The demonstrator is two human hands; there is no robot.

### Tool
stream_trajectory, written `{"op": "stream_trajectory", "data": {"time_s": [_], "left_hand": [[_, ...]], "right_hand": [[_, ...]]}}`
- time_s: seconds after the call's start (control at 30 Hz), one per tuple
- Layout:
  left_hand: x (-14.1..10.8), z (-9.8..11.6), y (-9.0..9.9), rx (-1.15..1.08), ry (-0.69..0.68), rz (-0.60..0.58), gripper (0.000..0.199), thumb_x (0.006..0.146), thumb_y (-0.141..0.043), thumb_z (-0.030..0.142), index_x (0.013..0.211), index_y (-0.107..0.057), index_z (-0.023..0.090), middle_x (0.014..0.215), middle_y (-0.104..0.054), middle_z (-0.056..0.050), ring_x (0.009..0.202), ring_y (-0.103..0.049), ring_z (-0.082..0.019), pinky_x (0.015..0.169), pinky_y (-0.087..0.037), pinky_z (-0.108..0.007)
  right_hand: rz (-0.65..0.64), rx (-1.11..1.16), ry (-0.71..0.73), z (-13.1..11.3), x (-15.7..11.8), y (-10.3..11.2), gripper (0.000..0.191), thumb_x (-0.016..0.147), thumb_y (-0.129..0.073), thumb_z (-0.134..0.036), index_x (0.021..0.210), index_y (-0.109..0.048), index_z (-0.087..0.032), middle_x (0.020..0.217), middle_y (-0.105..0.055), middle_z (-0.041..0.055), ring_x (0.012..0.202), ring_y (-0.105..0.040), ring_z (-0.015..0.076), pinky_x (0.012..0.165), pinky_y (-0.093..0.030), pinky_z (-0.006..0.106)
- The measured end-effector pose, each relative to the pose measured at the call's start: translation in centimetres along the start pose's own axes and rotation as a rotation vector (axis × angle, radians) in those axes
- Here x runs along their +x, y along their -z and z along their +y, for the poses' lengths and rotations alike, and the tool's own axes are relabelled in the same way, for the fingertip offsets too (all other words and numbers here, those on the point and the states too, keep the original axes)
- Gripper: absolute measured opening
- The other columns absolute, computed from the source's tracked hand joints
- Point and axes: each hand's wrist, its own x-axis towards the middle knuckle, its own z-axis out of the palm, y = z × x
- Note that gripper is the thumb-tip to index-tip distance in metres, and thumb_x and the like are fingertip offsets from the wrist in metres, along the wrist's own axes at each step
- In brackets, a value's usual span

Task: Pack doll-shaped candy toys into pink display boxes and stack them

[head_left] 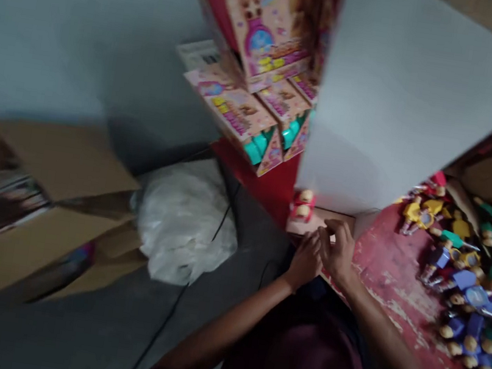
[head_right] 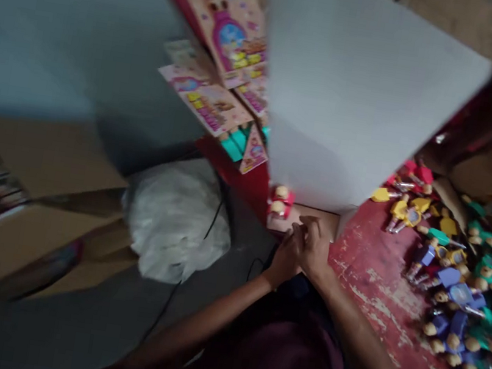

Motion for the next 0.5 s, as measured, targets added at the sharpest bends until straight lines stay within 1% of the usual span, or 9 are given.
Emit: {"op": "stream_trajectory", "data": {"time_s": [0.07,0.13,0.17,0.2,0.27,0.33,0.43,0.47,0.5], "left_hand": [[-0.8,-1.2,1.4,0.028,0.046,0.059,0.059,0.097,-0.049,0.016,0.155,-0.042,0.009,0.151,-0.056,-0.021,0.154,-0.036,-0.033,0.128,-0.027,-0.059],[-1.5,-2.4,2.5,0.062,0.084,0.100,0.061,0.098,-0.050,0.016,0.159,-0.037,0.014,0.153,-0.055,-0.017,0.155,-0.036,-0.030,0.128,-0.028,-0.058],[-1.7,-3.0,2.9,0.078,0.096,0.107,0.063,0.099,-0.050,0.017,0.160,-0.036,0.016,0.154,-0.054,-0.016,0.154,-0.037,-0.030,0.127,-0.029,-0.058],[-1.9,-3.3,3.2,0.091,0.101,0.105,0.064,0.099,-0.051,0.017,0.161,-0.034,0.018,0.155,-0.053,-0.015,0.153,-0.038,-0.031,0.126,-0.030,-0.059],[-1.9,-3.8,3.6,0.115,0.092,0.103,0.066,0.100,-0.051,0.018,0.162,-0.031,0.018,0.156,-0.053,-0.015,0.152,-0.040,-0.031,0.125,-0.031,-0.059],[-1.8,-3.9,3.6,0.134,0.074,0.110,0.068,0.100,-0.052,0.017,0.163,-0.028,0.018,0.155,-0.054,-0.015,0.152,-0.041,-0.031,0.125,-0.032,-0.059],[-1.7,-4.1,3.6,0.146,0.068,0.122,0.069,0.099,-0.052,0.016,0.164,-0.028,0.018,0.155,-0.054,-0.016,0.152,-0.040,-0.030,0.126,-0.030,-0.058],[-1.7,-4.2,3.5,0.147,0.069,0.123,0.069,0.100,-0.052,0.016,0.164,-0.028,0.018,0.155,-0.053,-0.016,0.153,-0.040,-0.030,0.126,-0.030,-0.058],[-1.8,-4.3,3.5,0.146,0.070,0.124,0.069,0.100,-0.052,0.016,0.164,-0.028,0.018,0.155,-0.053,-0.015,0.153,-0.039,-0.030,0.126,-0.030,-0.058]], "right_hand": [[0.157,-0.020,-0.053,1.7,-0.7,2.4,0.013,0.103,-0.053,-0.029,0.110,-0.063,-0.024,0.096,-0.069,0.0062,0.085,-0.067,0.0196,0.076,-0.056,0.034],[0.294,-0.075,-0.181,4.4,-0.6,4.3,0.015,0.104,-0.049,-0.031,0.109,-0.062,-0.023,0.093,-0.068,0.0058,0.080,-0.065,0.0188,0.073,-0.054,0.033],[0.310,-0.121,-0.249,6.0,0.0,4.9,0.018,0.105,-0.047,-0.031,0.109,-0.062,-0.021,0.093,-0.068,0.0065,0.079,-0.064,0.0189,0.072,-0.052,0.032],[0.290,-0.172,-0.305,7.7,1.0,5.2,0.022,0.105,-0.044,-0.031,0.110,-0.062,-0.019,0.094,-0.069,0.0082,0.079,-0.064,0.0196,0.073,-0.052,0.032],[0.183,-0.249,-0.346,10.7,3.9,4.6,0.029,0.105,-0.040,-0.028,0.110,-0.065,-0.015,0.099,-0.070,0.0125,0.088,-0.064,0.0222,0.080,-0.051,0.034],[0.009,-0.335,-0.314,12.6,7.3,2.9,0.033,0.104,-0.040,-0.027,0.116,-0.068,-0.014,0.111,-0.070,0.0162,0.104,-0.062,0.0255,0.094,-0.048,0.038],[-0.261,-0.532,-0.292,13.6,11.6,-0.3,0.039,0.100,-0.053,-0.036,0.130,-0.065,-0.015,0.138,-0.061,0.0207,0.129,-0.051,0.0350,0.108,-0.039,0.049],[-0.325,-0.600,-0.305,13.7,12.4,-1.2,0.046,0.098,-0.057,-0.041,0.134,-0.064,-0.014,0.145,-0.055,0.0234,0.133,-0.047,0.0394,0.110,-0.036,0.054],[-0.359,-0.653,-0.322,13.9,12.8,-1.9,0.054,0.095,-0.061,-0.045,0.137,-0.061,-0.011,0.150,-0.050,0.0266,0.136,-0.044,0.0435,0.111,-0.033,0.058]]}}
